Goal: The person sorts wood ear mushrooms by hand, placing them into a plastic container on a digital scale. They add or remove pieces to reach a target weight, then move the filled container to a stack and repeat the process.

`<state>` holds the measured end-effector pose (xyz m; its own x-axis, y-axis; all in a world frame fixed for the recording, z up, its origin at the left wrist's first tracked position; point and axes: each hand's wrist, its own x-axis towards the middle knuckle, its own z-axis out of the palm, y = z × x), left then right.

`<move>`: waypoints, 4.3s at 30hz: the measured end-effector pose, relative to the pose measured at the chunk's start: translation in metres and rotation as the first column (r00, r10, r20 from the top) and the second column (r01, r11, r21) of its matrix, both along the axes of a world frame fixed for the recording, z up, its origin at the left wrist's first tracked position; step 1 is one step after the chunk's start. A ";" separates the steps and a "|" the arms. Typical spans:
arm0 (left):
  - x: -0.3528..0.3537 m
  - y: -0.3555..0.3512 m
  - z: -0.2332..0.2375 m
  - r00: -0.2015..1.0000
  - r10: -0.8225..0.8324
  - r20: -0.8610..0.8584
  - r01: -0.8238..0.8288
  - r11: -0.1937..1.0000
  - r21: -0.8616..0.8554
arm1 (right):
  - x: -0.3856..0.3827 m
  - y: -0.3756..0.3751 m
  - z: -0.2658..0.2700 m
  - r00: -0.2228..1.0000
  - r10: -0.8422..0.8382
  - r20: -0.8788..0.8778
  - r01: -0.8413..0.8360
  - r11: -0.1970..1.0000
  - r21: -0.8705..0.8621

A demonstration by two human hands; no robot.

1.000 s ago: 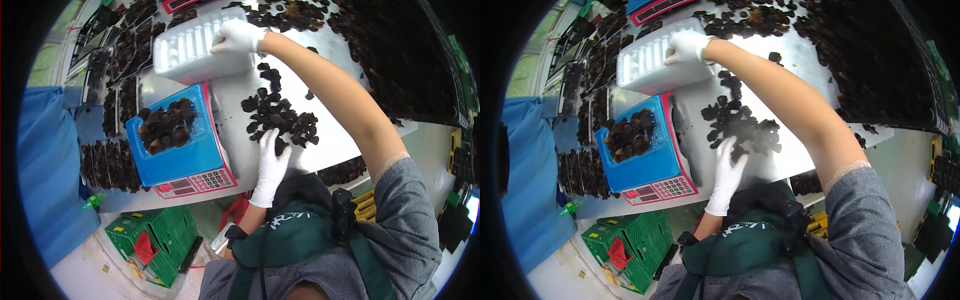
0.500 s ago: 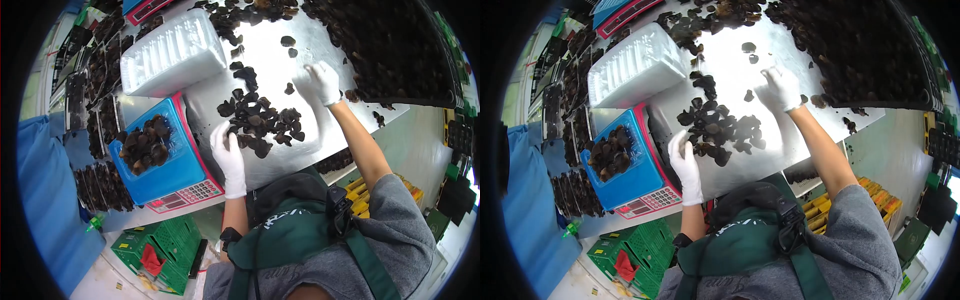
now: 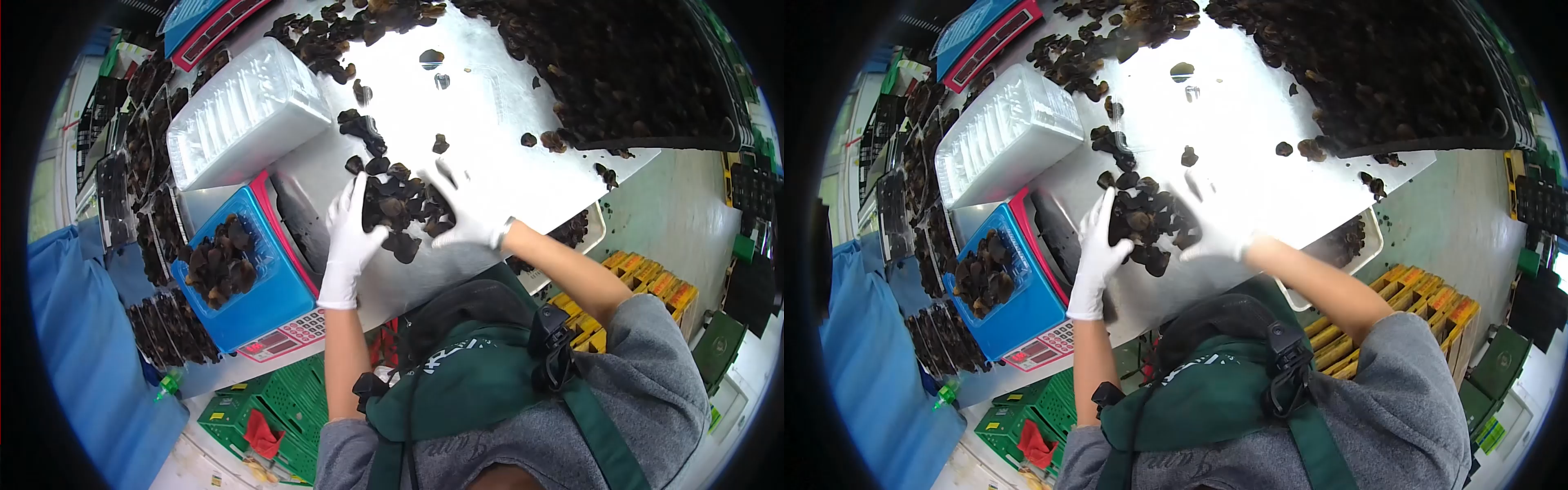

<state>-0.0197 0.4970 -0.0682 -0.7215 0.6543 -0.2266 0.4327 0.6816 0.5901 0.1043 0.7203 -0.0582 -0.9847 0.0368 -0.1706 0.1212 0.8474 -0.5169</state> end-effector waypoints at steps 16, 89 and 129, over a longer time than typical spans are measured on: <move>0.010 0.077 0.034 0.940 0.161 0.300 -0.252 0.922 0.294 | -0.054 0.006 0.000 0.982 -0.169 -0.080 0.111 0.874 -0.473; -0.001 -0.162 0.109 0.546 0.836 -0.049 -0.460 0.348 0.817 | -0.111 -0.148 0.097 1.000 -0.026 0.006 0.022 0.684 -0.729; -0.021 0.055 -0.020 0.938 0.343 -0.046 -0.291 0.854 0.432 | -0.043 0.139 -0.057 0.717 -0.680 -0.153 0.680 0.731 -0.058</move>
<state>-0.0404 0.5524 -0.0881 -0.9097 0.4001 0.1114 0.3181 0.4988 0.8062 0.0611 0.8590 -0.1149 -0.7071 0.7068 -0.0198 0.5852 0.5692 -0.5776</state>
